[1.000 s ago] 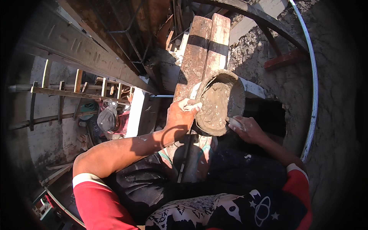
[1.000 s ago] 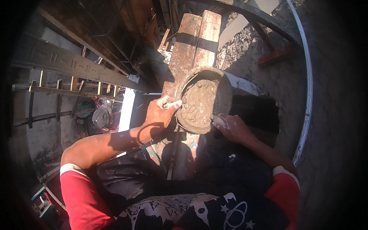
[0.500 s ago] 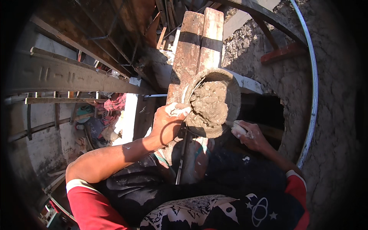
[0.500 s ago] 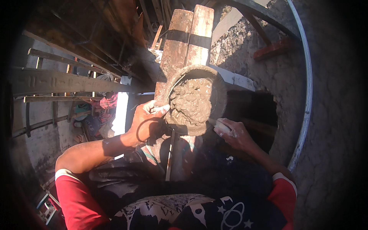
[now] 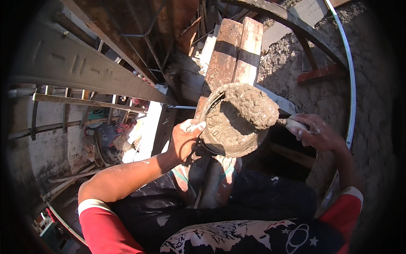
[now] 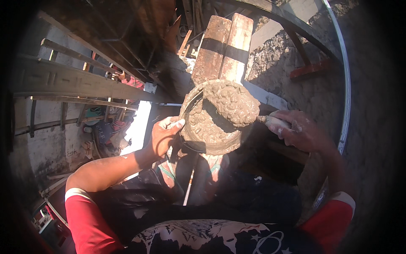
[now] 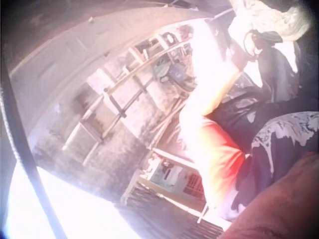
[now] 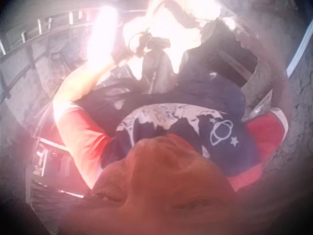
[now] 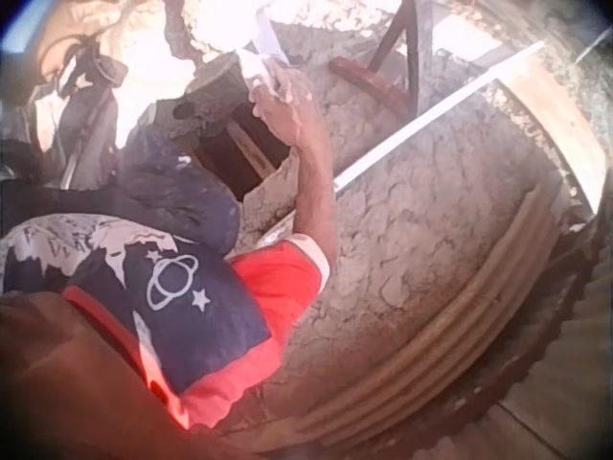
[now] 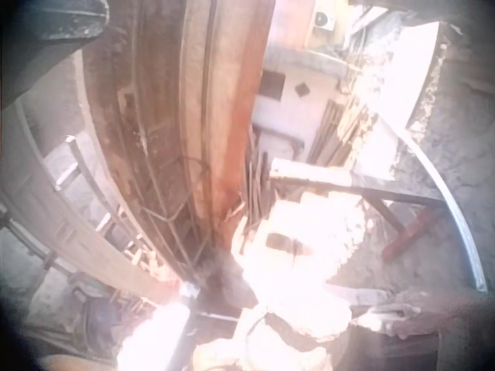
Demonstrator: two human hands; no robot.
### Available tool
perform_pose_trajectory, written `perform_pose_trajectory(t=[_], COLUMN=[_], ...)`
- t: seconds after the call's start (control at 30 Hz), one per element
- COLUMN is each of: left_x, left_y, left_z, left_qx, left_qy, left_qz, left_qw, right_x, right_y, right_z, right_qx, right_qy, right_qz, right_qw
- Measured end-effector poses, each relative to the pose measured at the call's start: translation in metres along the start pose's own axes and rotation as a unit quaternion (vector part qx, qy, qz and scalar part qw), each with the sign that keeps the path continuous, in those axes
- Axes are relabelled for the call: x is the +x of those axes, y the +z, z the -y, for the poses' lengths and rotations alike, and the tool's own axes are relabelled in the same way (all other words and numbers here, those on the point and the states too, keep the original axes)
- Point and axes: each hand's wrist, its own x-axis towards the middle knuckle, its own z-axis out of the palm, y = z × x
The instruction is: The person scoops mortar from a bucket using a trowel and applies it to a vertical brick column. They repeatedly smooth the mortar on the column's surface and scrape excess material back into the bucket.
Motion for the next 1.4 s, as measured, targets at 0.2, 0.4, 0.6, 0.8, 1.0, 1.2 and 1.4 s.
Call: perform_pose_trajectory(t=[0.2, 0.4, 0.6, 0.8, 1.0, 1.2, 1.4], left_x=[0.001, 0.008, 0.0, 0.008, 0.004, 0.011, 0.006], left_y=[0.009, 0.002, 0.008, 0.047, 0.106, 0.105, 0.099], left_z=[0.009, 0.02, -0.012, -0.023, -0.026, -0.029, -0.038], left_qx=[-0.052, 0.035, -0.002, 0.039, 0.155, 0.181, 0.194], left_qy=[0.01, 0.041, 0.006, 0.006, 0.05, 0.097, 0.034], left_qz=[-0.016, -0.045, 0.033, 0.042, 0.083, 0.078, 0.109], left_qw=[0.998, 0.998, 0.999, 0.998, 0.983, 0.976, 0.974], right_x=[0.162, 0.225, 0.083, -0.04, 0.019, -0.001, -0.01], right_y=[-0.016, 0.037, -0.036, 0.027, 0.109, 0.136, 0.148], right_z=[0.119, 0.206, 0.088, -0.035, -0.112, -0.101, -0.11], right_qx=[-0.315, -0.533, -0.496, -0.4, -0.251, 0.064, 0.149], right_qy=[-0.105, -0.127, -0.266, -0.01, -0.046, -0.016, 0.009], right_qz=[0.065, 0.051, -0.151, -0.145, -0.097, -0.083, -0.053], right_qw=[0.941, 0.835, 0.812, 0.905, 0.962, 0.994, 0.987])
